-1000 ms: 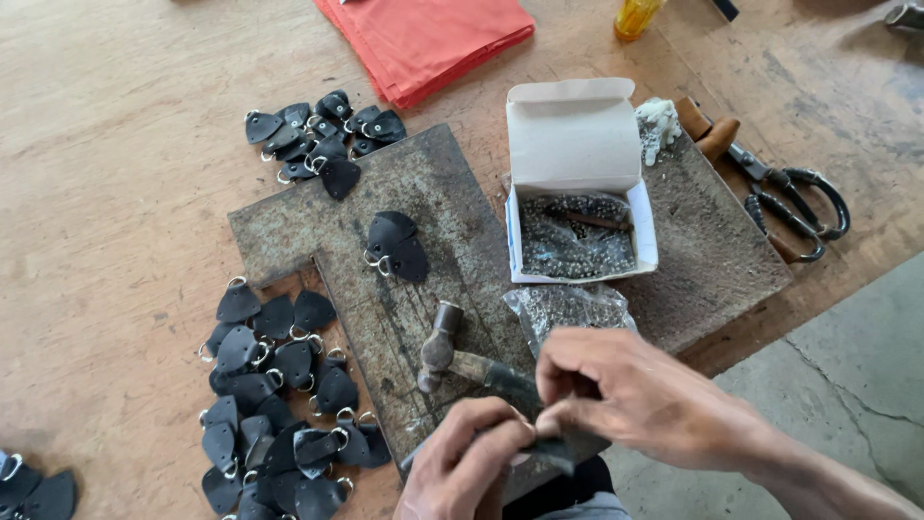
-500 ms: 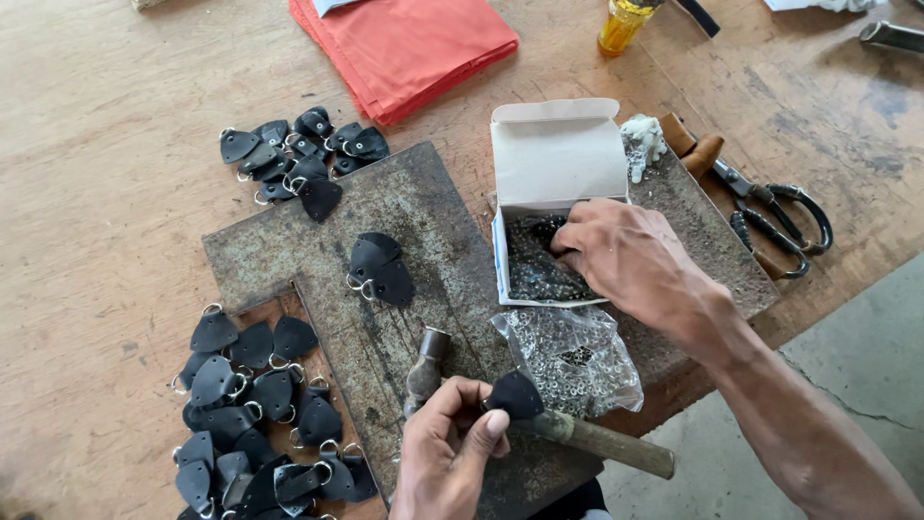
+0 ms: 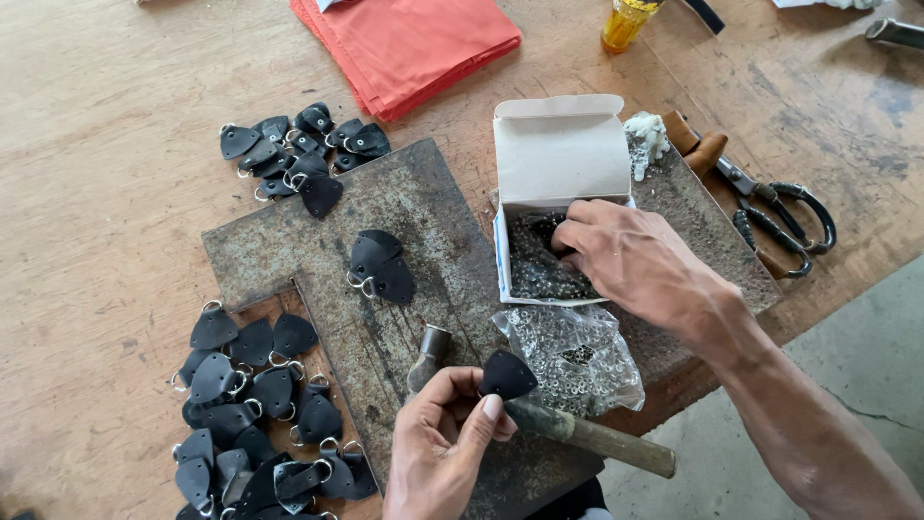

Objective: The person attaches metal split rings to black leather keychain fobs. They take a fob, place a ring over its hole, position a metal punch on the ring, and hammer it to secure the ring, setting finished keychains on the work block and reaching into a box for more rings.

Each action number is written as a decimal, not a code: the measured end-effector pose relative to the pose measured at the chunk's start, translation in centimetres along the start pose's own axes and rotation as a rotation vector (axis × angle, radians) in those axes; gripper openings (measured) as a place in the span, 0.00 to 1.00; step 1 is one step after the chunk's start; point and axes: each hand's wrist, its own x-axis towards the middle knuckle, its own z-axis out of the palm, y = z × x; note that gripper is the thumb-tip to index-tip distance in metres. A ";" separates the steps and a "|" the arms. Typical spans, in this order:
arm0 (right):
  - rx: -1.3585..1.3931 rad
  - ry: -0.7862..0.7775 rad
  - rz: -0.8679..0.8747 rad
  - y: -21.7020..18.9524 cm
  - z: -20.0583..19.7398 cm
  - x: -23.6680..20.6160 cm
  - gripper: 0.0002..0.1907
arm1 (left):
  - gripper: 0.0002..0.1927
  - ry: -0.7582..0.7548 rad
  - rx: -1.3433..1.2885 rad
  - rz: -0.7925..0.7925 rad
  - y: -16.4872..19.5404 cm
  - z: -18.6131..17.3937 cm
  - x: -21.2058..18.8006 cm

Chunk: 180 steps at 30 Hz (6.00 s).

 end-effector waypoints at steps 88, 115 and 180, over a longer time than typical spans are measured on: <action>0.609 0.005 -0.423 -14.2 5.2 -14.5 0.21 | 0.13 0.116 0.698 0.951 -4.1 -2.2 -9.9; 0.444 0.332 -0.347 -15.7 8.1 -13.3 0.17 | 0.06 0.181 0.141 0.377 -1.5 -7.5 -10.5; 0.395 -0.107 0.134 -14.9 -1.8 -22.6 0.15 | 0.07 0.271 0.852 0.946 -6.4 -1.5 -14.2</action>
